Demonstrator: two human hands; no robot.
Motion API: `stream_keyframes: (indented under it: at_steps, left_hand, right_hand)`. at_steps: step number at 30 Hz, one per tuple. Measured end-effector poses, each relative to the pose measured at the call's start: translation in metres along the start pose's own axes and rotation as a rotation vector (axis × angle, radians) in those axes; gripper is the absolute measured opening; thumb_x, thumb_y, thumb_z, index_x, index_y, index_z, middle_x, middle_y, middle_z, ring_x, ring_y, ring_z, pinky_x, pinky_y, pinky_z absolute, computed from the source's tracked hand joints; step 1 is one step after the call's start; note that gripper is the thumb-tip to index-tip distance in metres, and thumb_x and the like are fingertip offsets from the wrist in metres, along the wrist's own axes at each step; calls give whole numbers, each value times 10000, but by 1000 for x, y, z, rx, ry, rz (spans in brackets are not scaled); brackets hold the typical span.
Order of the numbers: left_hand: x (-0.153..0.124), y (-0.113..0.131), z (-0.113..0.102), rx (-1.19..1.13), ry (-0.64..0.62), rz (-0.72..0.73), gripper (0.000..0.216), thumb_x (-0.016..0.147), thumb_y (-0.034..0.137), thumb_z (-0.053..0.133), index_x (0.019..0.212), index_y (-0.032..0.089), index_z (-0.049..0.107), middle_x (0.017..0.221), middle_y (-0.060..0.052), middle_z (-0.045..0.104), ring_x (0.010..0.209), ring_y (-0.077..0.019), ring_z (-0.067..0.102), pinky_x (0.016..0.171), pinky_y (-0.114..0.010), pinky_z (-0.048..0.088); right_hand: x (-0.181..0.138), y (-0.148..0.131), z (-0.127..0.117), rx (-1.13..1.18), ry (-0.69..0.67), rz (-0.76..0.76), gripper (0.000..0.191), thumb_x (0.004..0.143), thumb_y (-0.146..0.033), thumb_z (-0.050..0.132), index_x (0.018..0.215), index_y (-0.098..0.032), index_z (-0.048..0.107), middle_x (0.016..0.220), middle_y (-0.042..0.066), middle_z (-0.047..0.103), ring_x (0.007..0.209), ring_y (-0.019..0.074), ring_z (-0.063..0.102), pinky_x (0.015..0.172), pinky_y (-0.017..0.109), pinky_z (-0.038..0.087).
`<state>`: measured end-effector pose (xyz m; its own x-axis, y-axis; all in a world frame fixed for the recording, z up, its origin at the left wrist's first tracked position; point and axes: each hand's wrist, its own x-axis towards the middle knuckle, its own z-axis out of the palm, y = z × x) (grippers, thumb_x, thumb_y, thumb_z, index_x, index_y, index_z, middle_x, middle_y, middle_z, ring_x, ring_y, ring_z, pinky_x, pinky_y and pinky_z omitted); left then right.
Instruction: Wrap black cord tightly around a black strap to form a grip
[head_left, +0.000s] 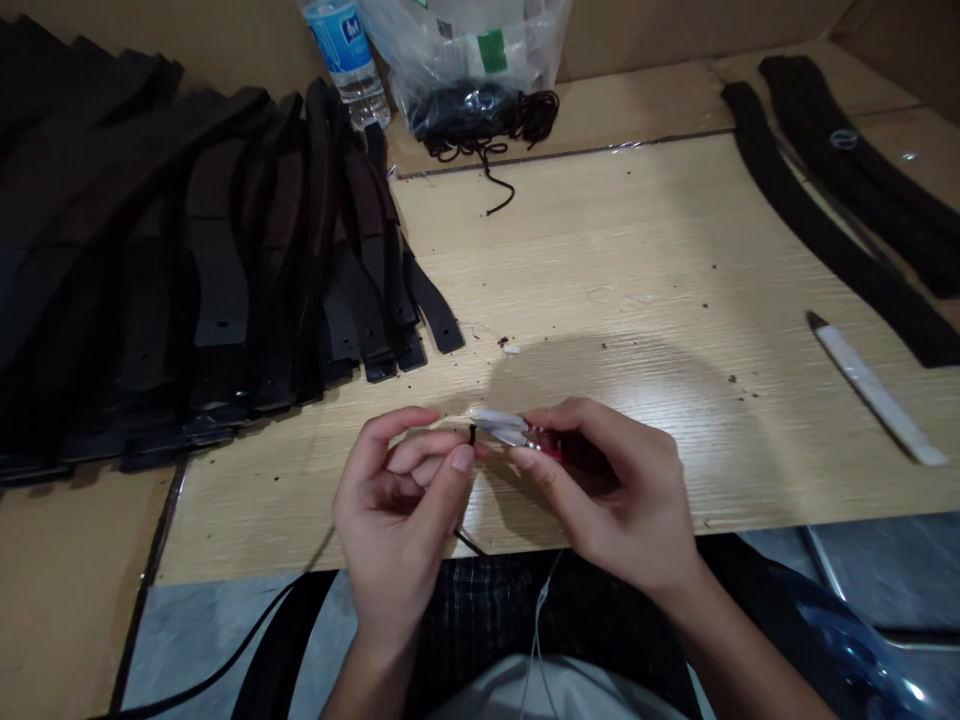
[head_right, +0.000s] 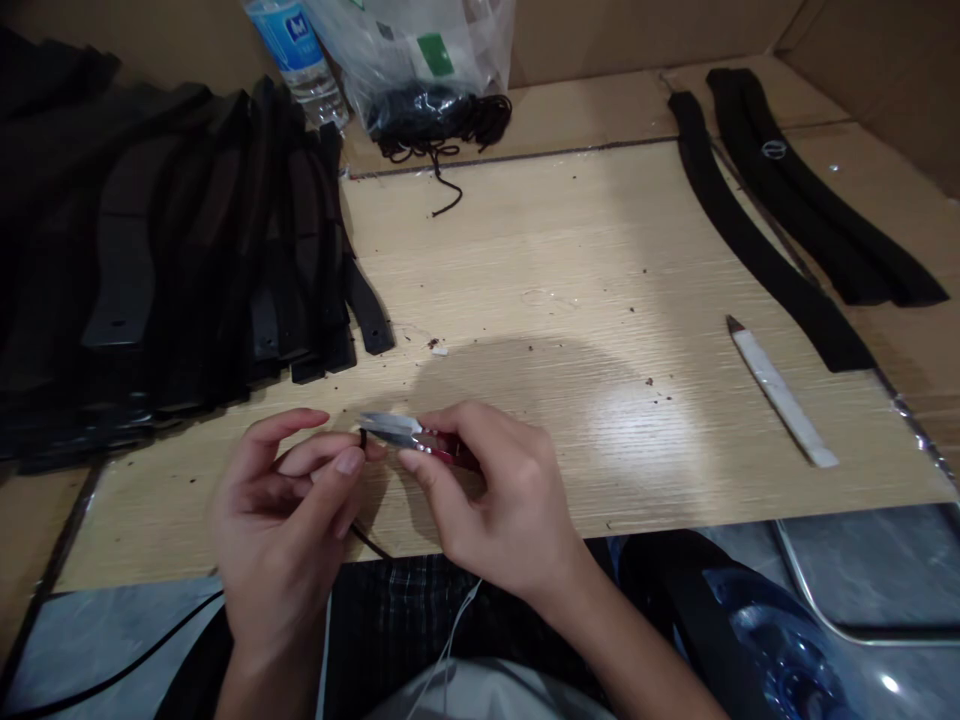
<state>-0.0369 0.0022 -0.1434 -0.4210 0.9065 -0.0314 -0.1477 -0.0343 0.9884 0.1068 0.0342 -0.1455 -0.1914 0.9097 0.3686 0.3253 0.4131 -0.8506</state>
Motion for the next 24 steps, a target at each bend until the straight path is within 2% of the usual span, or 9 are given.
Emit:
stream_keyframes:
  at_steps: [6, 13, 16, 24]
  left_hand:
    - [-1, 0, 1, -20, 4, -5, 267, 733, 137, 759, 958, 206, 631, 717, 23, 723, 416, -34, 556, 375, -89, 394]
    - [0, -2, 0, -8, 3, 2, 273, 738, 119, 748, 964, 223, 634, 726, 27, 729, 570, -94, 683, 453, -101, 481]
    - [1, -2, -1, -5, -9, 14, 260, 749, 112, 738, 958, 226, 634, 721, 29, 729, 581, -92, 687, 448, -89, 471]
    - [0, -4, -3, 4, -17, 17, 281, 752, 106, 735, 988, 226, 641, 756, 27, 737, 458, -33, 596, 369, -60, 377]
  right_hand:
    - [-1, 0, 0, 18, -26, -18, 117, 800, -146, 690, 903, -134, 634, 734, -15, 657, 605, 70, 590, 545, 168, 465]
    - [-2, 1, 0, 17, -36, -47, 84, 811, -137, 686, 873, -132, 629, 747, -12, 674, 621, 63, 599, 561, 159, 461]
    - [-2, 1, -1, 6, -35, -48, 75, 816, -144, 685, 864, -126, 630, 746, -2, 680, 624, 66, 603, 560, 162, 459]
    - [-1, 1, 0, -12, -17, -55, 49, 820, -123, 676, 835, -124, 629, 724, -3, 676, 605, 61, 593, 551, 159, 452]
